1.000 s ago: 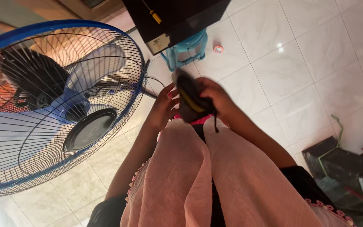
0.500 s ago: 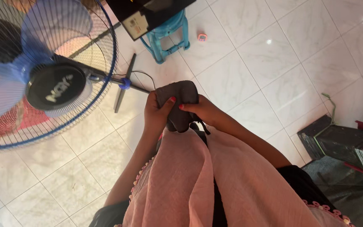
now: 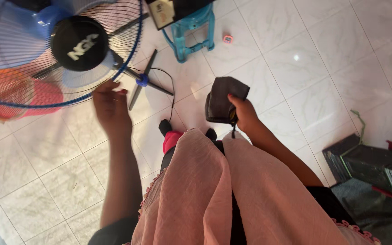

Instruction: The person holds a standing fan and uses a screwdriver to tighten a screw on the fan's neck. They then reposition the fan on the floor.

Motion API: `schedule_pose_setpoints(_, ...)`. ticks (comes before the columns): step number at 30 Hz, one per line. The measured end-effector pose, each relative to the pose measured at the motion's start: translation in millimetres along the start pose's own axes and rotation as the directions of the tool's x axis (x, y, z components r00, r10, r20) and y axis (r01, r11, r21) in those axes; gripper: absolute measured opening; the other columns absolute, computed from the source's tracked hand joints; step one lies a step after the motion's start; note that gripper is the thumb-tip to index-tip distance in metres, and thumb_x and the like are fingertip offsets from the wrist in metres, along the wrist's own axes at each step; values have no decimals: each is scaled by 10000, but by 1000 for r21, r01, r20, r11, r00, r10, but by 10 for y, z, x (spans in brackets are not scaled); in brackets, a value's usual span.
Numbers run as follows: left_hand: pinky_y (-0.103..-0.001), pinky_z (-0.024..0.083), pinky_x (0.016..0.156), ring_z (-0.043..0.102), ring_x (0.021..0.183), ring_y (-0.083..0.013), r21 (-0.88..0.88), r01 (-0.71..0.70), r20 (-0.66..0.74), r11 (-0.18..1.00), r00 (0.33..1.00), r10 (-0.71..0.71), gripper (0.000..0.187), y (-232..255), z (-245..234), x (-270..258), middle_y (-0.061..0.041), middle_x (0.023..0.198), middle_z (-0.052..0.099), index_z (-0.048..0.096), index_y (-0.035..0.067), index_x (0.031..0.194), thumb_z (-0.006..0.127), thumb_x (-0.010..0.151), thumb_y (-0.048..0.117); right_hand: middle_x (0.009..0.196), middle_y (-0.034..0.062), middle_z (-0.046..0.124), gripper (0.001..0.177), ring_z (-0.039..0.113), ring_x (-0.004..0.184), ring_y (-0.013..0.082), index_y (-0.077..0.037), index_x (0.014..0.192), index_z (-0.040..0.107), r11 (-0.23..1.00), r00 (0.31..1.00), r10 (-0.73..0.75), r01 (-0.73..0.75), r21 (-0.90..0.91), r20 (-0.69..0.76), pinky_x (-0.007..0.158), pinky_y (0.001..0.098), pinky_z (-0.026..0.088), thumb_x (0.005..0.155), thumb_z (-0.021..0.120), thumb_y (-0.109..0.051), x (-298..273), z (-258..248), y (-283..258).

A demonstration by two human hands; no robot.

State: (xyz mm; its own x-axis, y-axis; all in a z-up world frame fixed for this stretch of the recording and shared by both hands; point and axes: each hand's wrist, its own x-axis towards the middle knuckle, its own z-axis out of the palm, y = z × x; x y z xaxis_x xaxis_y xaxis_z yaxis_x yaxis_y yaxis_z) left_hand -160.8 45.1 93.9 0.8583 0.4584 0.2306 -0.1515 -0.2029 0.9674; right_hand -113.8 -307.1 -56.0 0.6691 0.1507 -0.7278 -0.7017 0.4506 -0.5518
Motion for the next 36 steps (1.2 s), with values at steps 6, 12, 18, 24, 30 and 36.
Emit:
schedule_pose_setpoints(6,-317,459,994,565,1112,-205,517,-414,-177,749,805,567,188,812,-1068,639,-108,1236,573,566,-1,1309,609,1126,7,1209,100,706,443,672,1088,218,32,1265,643,940,948,-318,313,135,12,975,375,541,959,737,-274,540,901,-549)
schedule_pose_setpoints(12,-379,310,1287,412,1501,-263,588,-373,-38,718,873,485,526,807,-2046,1529,-166,1602,411,353,-18,1582,658,1193,162,1366,123,634,544,612,1248,240,61,1424,515,641,625,-764,705,305,162,1090,382,496,1007,719,-224,561,2958,-1291)
schedule_pose_setpoints(18,-366,381,1223,522,1449,-263,353,-207,132,913,976,171,574,358,-2097,1913,-181,1529,574,461,-43,1536,492,1155,386,1315,68,647,546,645,1181,184,-92,1439,426,297,383,-831,919,-260,404,1086,384,502,982,676,-258,-181,4581,-754)
schedule_pose_setpoints(24,-349,460,1203,630,1386,-238,266,-190,1,945,980,197,602,329,-1998,1839,-158,1465,665,554,-29,1490,432,1161,460,1652,74,428,744,313,1555,353,-170,1502,588,-717,-124,-432,649,-256,893,1234,665,101,800,827,-101,-415,4410,-631)
schedule_pose_setpoints(30,-376,535,1110,669,1292,-304,427,-345,117,836,938,327,605,544,-1889,1776,-206,1513,586,403,-8,1550,447,1139,433,1671,69,422,668,380,1578,286,-238,1564,473,-11,219,-843,906,-422,491,1291,552,237,939,610,-46,-340,4190,-524)
schedule_pose_setpoints(36,-403,514,1174,575,1429,-375,439,-488,230,755,873,431,386,607,-1750,1749,-198,1580,491,467,83,1543,404,1195,238,1636,151,332,766,248,1545,395,-193,1516,472,-610,-32,-571,686,-397,820,1277,621,48,818,751,-340,-347,4189,119)
